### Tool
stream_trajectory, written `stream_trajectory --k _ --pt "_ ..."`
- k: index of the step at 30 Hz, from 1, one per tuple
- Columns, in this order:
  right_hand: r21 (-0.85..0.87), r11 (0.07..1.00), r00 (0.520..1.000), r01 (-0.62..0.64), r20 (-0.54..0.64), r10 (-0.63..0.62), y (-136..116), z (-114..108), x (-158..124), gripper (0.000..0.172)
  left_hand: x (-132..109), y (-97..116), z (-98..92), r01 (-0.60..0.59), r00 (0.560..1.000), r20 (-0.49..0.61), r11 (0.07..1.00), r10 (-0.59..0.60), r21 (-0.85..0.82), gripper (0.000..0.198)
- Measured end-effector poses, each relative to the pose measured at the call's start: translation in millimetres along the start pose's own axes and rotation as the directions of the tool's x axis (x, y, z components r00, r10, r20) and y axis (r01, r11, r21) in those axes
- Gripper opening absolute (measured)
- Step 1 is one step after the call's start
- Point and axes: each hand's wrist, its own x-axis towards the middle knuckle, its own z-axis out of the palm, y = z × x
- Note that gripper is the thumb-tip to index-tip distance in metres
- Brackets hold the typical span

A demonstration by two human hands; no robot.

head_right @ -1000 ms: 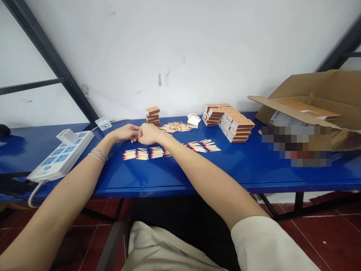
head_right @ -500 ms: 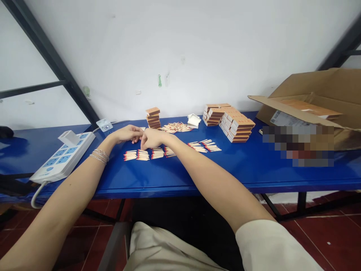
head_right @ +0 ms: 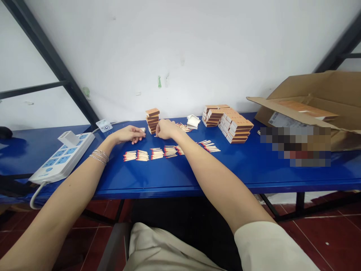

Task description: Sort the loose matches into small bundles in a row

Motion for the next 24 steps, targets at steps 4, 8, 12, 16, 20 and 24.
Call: stream_trajectory --k 4,8,12,16,20,24 --pt "-0.067 0.997 1.000 0.026 -0.013 -0.027 0 12 6 0.019 1 -1 -0.5 -0.010 1.000 0.005 1.000 0.010 -0.004 0.023" --pt "-0.095 0.995 0.996 0.040 -0.081 -0.048 6 15 11 0.019 1 -1 -0.1 -0.005 1.000 0.001 1.000 0.005 -0.018 0.023" --pt "-0.100 0.995 0.995 0.002 -0.101 -0.012 9 15 10 0.019 0 0 0.8 0.001 1.000 -0.004 1.000 -0.001 -0.016 0.022" --pt "-0.150 0.989 0.997 -0.005 -0.078 -0.007 6 15 7 0.021 -1 2 2.0 -0.001 1.000 -0.009 1.000 0.001 -0.010 0.022" --pt "-0.202 0.979 0.997 0.028 -0.061 -0.042 -1 13 4 0.020 -1 4 2.7 0.005 1.000 -0.016 1.000 -0.005 -0.003 0.023" --pt "-0.248 0.968 0.998 0.029 -0.048 -0.042 -6 11 1 0.023 -2 4 2.3 0.004 1.000 -0.013 1.000 -0.004 -0.003 0.022"
